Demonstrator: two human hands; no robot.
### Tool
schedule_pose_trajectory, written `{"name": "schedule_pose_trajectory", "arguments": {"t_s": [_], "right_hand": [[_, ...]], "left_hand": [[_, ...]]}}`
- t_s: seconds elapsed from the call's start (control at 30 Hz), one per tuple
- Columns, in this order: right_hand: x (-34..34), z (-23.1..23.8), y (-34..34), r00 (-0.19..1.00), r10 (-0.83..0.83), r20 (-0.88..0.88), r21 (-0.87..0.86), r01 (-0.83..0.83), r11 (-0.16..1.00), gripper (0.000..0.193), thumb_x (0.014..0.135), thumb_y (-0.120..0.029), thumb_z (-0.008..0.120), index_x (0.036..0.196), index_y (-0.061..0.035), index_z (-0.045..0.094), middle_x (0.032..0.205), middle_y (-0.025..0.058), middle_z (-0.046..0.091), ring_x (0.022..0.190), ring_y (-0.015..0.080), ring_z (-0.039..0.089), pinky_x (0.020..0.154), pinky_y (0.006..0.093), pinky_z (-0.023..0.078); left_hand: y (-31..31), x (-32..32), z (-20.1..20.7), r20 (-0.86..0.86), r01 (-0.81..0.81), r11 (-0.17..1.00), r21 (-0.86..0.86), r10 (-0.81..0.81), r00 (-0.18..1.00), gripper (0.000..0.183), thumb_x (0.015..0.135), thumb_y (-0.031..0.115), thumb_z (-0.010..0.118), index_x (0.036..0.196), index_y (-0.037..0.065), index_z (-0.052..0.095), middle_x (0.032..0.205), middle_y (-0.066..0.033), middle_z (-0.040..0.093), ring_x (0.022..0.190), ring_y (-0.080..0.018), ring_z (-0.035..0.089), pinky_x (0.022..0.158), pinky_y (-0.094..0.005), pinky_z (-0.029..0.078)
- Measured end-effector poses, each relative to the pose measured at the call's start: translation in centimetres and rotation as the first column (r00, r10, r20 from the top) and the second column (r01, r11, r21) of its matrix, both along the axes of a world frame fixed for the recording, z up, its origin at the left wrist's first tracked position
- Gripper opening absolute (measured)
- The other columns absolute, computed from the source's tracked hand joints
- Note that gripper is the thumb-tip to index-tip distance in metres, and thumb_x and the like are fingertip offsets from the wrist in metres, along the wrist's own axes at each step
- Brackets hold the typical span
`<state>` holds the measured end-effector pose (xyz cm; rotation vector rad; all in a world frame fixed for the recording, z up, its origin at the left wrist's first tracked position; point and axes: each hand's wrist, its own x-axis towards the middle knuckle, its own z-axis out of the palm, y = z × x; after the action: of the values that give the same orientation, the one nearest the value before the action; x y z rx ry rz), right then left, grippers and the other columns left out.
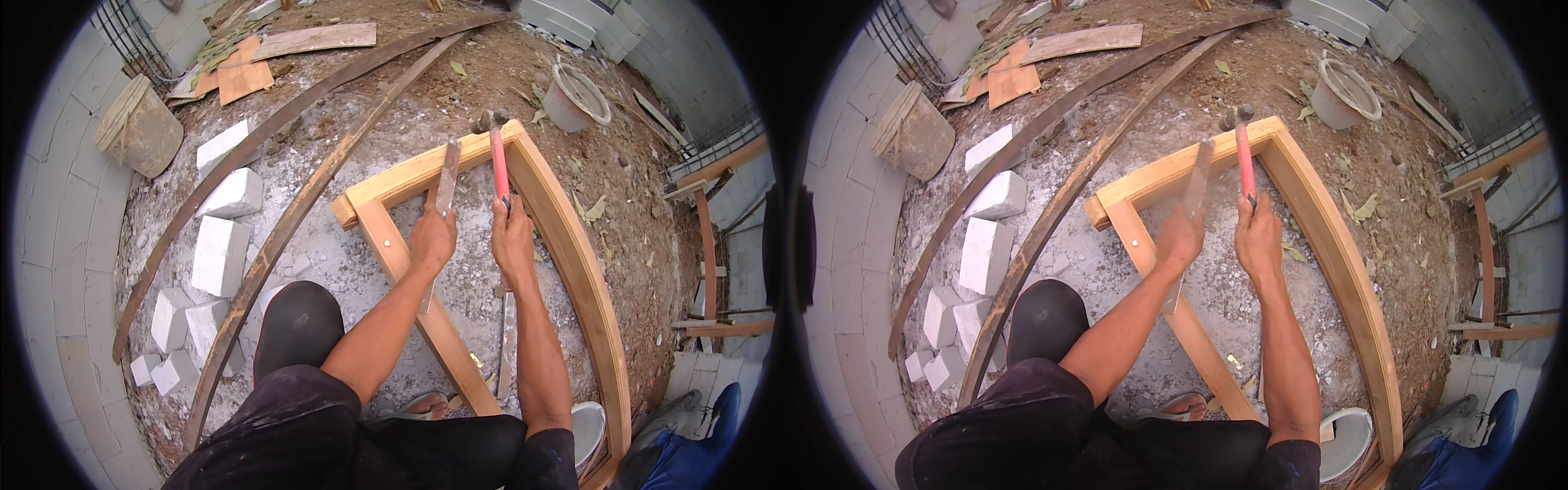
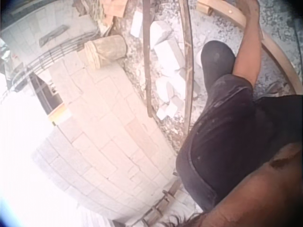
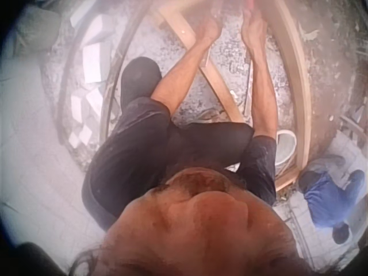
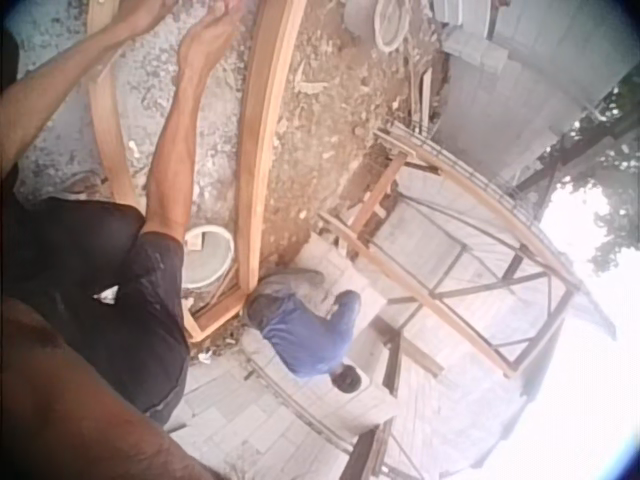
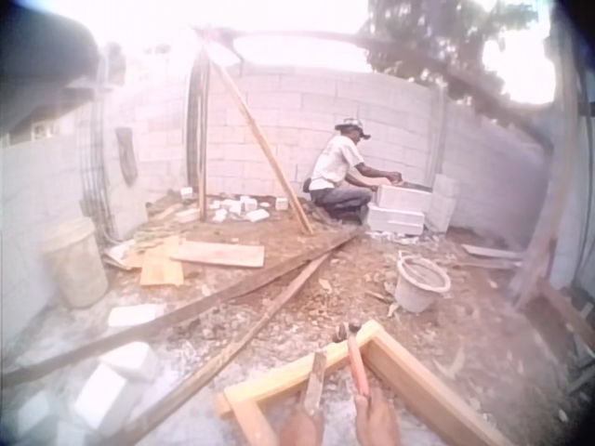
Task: The person measures and aligns a wooden frame on the ground using a metal square and a hammer, then applies mortar to the joints with a sponge block.
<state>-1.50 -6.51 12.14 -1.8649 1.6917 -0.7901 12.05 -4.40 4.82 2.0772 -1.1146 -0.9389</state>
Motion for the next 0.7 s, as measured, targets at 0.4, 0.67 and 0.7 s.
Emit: {"name": "schedule_pose_trajectory", "arguments": {"t_s": [0.4, 0.67, 0.7], "right_hand": [[2.0, 0.8, -0.4, 0.998, 0.028, -0.062, -0.062, -0.032, 0.998, 0.034, 0.107, -0.030, 0.046, 0.114, 0.0031, 0.053, 0.077, 0.0335, 0.064, 0.079, 0.0538, 0.064, 0.067, 0.0606, 0.045], [2.3, 2.0, -0.9, 0.994, 0.041, -0.098, -0.088, -0.050, 0.995, 0.030, 0.106, -0.028, 0.048, 0.106, 0.0021, 0.049, 0.070, 0.0304, 0.062, 0.073, 0.0526, 0.063, 0.064, 0.0601, 0.044], [3.1, 2.8, -0.1, 0.999, 0.037, -0.024, -0.096, -0.039, 0.995, 0.029, 0.106, -0.027, 0.049, 0.106, 0.0017, 0.049, 0.071, 0.0307, 0.062, 0.074, 0.0528, 0.063, 0.064, 0.0599, 0.044]], "left_hand": [[0.1, -0.4, 0.0, 0.057, -0.005, 0.998, -0.070, 0.009, 0.998, 0.046, 0.102, 0.035, 0.055, 0.121, -0.007, 0.051, 0.100, -0.0337, 0.070, 0.098, -0.0502, 0.068, 0.088, -0.0565, 0.052], [0.5, -0.2, -0.5, 0.058, 0.010, 0.997, -0.075, -0.006, 0.998, 0.054, 0.102, 0.032, 0.055, 0.140, -0.004, 0.042, 0.100, -0.0324, 0.070, 0.098, -0.0508, 0.068, 0.088, -0.0579, 0.052], [0.4, 0.1, -1.6, 0.072, 0.007, 0.994, -0.110, 0.001, 0.997, 0.059, 0.102, 0.032, 0.055, 0.146, -0.002, 0.037, 0.101, -0.0325, 0.070, 0.098, -0.0509, 0.068, 0.088, -0.0581, 0.051]]}}
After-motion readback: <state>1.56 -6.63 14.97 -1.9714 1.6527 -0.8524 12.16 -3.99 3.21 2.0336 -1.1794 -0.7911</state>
